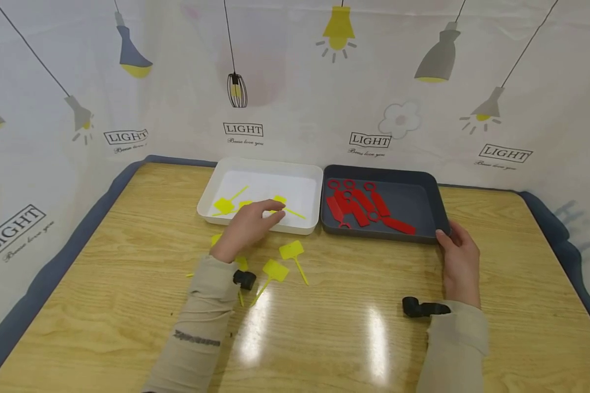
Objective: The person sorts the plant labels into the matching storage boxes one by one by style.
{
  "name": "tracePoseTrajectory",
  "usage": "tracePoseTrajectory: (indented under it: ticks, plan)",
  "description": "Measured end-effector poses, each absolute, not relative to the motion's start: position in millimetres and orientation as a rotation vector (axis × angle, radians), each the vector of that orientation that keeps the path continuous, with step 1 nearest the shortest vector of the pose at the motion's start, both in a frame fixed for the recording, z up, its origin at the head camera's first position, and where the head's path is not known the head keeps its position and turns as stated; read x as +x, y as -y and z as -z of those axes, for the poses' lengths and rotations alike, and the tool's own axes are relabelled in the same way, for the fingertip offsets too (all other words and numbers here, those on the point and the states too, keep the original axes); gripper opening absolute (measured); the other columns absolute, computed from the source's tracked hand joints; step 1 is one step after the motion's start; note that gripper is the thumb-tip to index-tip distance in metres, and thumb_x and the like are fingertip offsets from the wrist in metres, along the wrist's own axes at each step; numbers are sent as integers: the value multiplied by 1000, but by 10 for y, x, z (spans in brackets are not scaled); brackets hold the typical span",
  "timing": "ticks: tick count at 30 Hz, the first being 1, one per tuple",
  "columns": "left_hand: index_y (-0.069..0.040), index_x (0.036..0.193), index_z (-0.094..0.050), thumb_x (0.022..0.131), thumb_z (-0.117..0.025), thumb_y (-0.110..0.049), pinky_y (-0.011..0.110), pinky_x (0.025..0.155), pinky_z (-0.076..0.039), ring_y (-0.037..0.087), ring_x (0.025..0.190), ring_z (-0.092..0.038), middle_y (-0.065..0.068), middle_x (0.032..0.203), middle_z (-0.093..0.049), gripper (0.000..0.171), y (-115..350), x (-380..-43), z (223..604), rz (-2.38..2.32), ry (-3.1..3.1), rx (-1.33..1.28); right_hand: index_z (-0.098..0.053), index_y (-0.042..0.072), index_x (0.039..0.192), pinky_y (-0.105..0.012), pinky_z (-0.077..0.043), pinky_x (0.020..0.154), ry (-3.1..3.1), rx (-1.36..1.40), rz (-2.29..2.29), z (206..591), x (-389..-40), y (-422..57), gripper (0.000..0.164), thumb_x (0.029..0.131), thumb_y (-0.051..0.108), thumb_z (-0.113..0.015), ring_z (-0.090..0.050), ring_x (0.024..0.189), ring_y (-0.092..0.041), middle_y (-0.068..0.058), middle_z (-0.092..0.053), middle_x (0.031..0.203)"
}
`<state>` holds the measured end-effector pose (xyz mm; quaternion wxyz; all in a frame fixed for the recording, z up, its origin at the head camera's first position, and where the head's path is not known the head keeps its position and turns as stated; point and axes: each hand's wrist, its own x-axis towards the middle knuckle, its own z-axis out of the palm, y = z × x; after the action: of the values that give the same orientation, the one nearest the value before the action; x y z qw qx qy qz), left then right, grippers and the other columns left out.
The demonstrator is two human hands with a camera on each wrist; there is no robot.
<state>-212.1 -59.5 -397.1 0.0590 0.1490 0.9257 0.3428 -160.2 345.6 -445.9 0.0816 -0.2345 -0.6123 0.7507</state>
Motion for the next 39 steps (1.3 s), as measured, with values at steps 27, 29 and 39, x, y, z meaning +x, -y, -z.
tracePoseTrajectory:
  ticks: [27,29,39]
  plan:
    - [-16,119,-56,91,-48,-39,34,79,-47,16,98,-54,-3,111,-58,38,974,-1851,3704,-1075,-2789,467,-32,18,139,-17,-29,100,1868,-697,-2238,4406,-1607,-3437,65,82,20,-63,-30,124,-10,-3,-22,144]
    - [-15,119,-56,90,-49,-38,34,81,-46,16,99,-53,-3,111,-58,38,1012,-1840,3708,-1047,-2775,441,-32,17,139,-16,-29,99,1862,-694,-2239,4412,-1605,-3432,65,82,19,-63,-30,124,-10,-4,-22,144]
    - [-7,120,-54,87,-57,-28,37,84,-44,23,101,-52,9,114,-57,39,1224,-1731,3771,-844,-2692,447,-33,19,138,-15,-30,98,1872,-717,-2223,4435,-1604,-3438,65,81,21,-65,-31,123,-9,-4,-24,144]
